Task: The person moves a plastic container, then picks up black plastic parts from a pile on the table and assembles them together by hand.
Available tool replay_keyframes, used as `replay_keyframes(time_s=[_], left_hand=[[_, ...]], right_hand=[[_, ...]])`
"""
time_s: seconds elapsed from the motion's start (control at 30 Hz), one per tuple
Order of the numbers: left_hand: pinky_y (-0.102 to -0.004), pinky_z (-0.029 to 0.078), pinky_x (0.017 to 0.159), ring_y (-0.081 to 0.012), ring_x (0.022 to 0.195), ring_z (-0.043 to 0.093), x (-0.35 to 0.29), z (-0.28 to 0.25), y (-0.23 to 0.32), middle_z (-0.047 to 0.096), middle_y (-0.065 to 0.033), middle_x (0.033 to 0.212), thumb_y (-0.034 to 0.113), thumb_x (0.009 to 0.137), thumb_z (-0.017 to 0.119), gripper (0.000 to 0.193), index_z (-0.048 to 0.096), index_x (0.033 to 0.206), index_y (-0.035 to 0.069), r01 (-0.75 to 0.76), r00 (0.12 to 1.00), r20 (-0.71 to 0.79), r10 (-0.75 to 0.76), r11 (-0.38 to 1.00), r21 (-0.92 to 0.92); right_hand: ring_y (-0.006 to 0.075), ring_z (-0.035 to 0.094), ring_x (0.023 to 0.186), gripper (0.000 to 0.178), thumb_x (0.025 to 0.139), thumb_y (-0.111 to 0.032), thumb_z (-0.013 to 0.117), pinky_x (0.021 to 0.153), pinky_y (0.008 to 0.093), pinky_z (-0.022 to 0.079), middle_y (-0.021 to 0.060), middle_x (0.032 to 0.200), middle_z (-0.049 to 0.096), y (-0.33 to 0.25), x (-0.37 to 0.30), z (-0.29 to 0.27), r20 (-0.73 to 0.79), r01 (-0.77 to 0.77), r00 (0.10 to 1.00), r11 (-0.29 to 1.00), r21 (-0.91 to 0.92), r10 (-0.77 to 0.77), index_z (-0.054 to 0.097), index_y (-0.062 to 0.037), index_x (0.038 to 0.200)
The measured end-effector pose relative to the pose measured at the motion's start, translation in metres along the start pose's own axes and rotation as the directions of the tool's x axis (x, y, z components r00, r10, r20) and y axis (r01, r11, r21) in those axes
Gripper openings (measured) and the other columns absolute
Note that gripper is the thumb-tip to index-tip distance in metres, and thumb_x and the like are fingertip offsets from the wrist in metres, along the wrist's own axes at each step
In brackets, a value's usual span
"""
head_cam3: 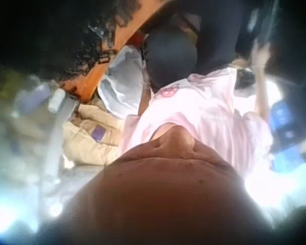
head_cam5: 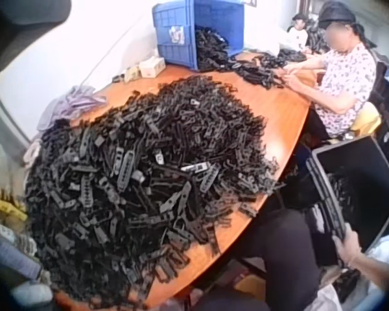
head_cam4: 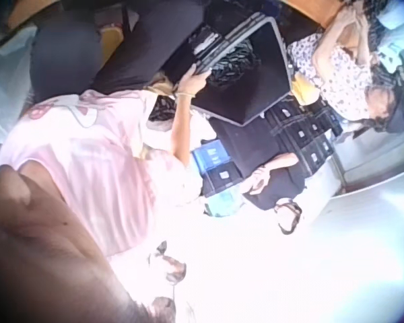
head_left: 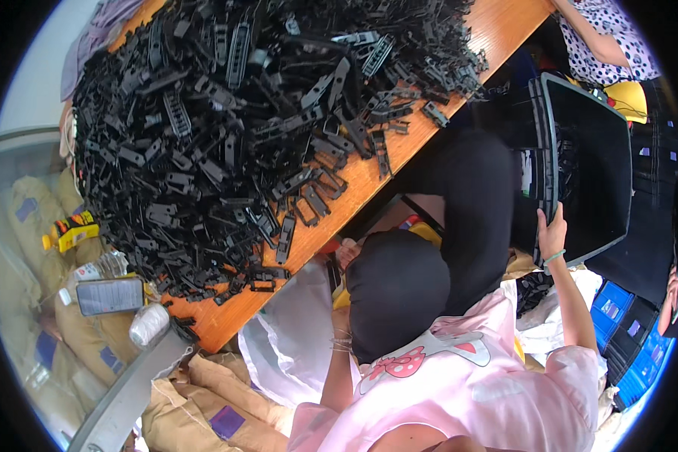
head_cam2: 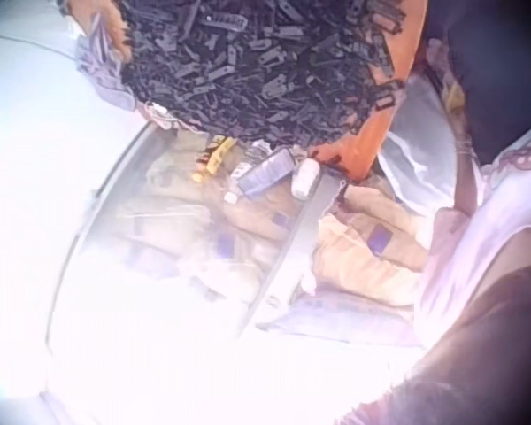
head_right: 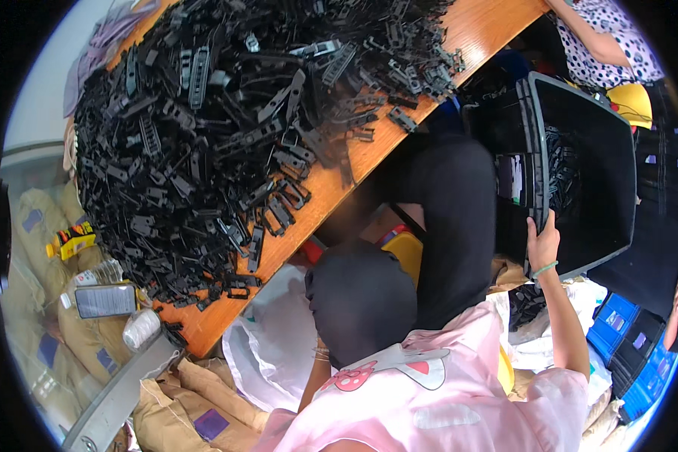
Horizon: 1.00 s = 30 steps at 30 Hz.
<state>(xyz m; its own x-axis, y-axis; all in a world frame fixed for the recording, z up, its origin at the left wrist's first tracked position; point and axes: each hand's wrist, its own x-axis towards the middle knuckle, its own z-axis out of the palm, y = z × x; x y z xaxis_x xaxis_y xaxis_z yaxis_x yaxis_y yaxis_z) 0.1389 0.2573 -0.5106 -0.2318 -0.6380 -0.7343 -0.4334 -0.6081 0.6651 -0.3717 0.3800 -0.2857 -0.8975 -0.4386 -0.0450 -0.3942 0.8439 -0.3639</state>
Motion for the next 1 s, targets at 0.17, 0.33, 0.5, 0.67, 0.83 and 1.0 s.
replay_keyframes(time_s=[0.17,0.33,0.5,0.67,0.83,1.0], left_hand=[[-0.0334,0.049,0.058,-0.0210,0.058,0.063,0.008,-0.005,-0.018,0.066,-0.0119,0.064,0.017,0.080,0.056,0.022,0.068,0.073,0.000,-0.035,0.999,0.036,0.028,0.973,0.226],[-0.0333,0.048,0.058,-0.0207,0.058,0.063,0.015,-0.012,-0.044,0.067,-0.0117,0.065,0.016,0.079,0.055,0.021,0.069,0.075,0.000,-0.042,0.998,0.062,0.016,0.895,0.445],[-0.0333,0.048,0.060,-0.0233,0.060,0.064,0.019,-0.026,-0.051,0.067,-0.0099,0.065,0.016,0.080,0.056,0.022,0.068,0.074,-0.001,-0.050,0.996,0.092,0.009,0.892,0.449],[-0.0373,0.049,0.062,-0.0301,0.063,0.064,0.020,0.030,0.000,0.066,-0.0158,0.069,0.023,0.082,0.056,0.026,0.068,0.074,0.001,-0.164,0.890,-0.355,0.285,0.928,0.334],[-0.0383,0.048,0.063,-0.0309,0.064,0.064,0.020,0.019,0.000,0.065,-0.0166,0.070,0.024,0.082,0.056,0.026,0.068,0.075,0.001,-0.153,0.956,-0.175,0.235,0.910,0.386],[-0.0393,0.048,0.063,-0.0317,0.065,0.064,0.015,-0.002,-0.006,0.065,-0.0173,0.070,0.025,0.083,0.057,0.026,0.068,0.077,0.002,-0.114,0.986,-0.064,0.152,0.908,0.402]], right_hand=[[0.0431,0.060,0.074,0.030,0.088,-0.014,0.058,0.065,0.0441,0.046,0.0260,0.080,0.062,-0.003,-0.001,-0.005,0.006,-0.060,0.998,0.998,-0.017,0.060,0.047,0.0023,0.110],[0.0434,0.059,0.075,0.030,0.087,-0.013,0.058,0.065,0.0447,0.046,0.0261,0.079,0.062,-0.001,-0.002,-0.005,0.000,-0.022,1.000,0.999,-0.026,0.022,0.047,0.0024,0.110],[0.0440,0.059,0.077,0.028,0.087,-0.012,0.058,0.065,0.0453,0.046,0.0263,0.080,0.061,-0.011,-0.002,-0.007,-0.027,-0.017,1.000,1.000,-0.007,0.017,0.047,0.0019,0.108],[0.0454,0.058,0.077,0.030,0.087,-0.012,0.058,0.066,0.0466,0.046,0.0276,0.082,0.061,-0.001,0.001,-0.002,-0.050,0.029,0.998,0.999,0.025,-0.028,0.046,0.0024,0.110],[0.0466,0.057,0.082,0.039,0.087,-0.013,0.058,0.071,0.0470,0.045,0.0299,0.084,0.060,0.007,0.006,0.001,-0.004,-0.014,1.000,1.000,-0.005,0.014,0.043,0.0072,0.117],[0.0457,0.058,0.081,0.035,0.087,-0.013,0.058,0.070,0.0467,0.045,0.0284,0.084,0.061,0.001,0.004,-0.001,-0.002,-0.003,1.000,1.000,0.006,0.003,0.044,0.0047,0.114]])
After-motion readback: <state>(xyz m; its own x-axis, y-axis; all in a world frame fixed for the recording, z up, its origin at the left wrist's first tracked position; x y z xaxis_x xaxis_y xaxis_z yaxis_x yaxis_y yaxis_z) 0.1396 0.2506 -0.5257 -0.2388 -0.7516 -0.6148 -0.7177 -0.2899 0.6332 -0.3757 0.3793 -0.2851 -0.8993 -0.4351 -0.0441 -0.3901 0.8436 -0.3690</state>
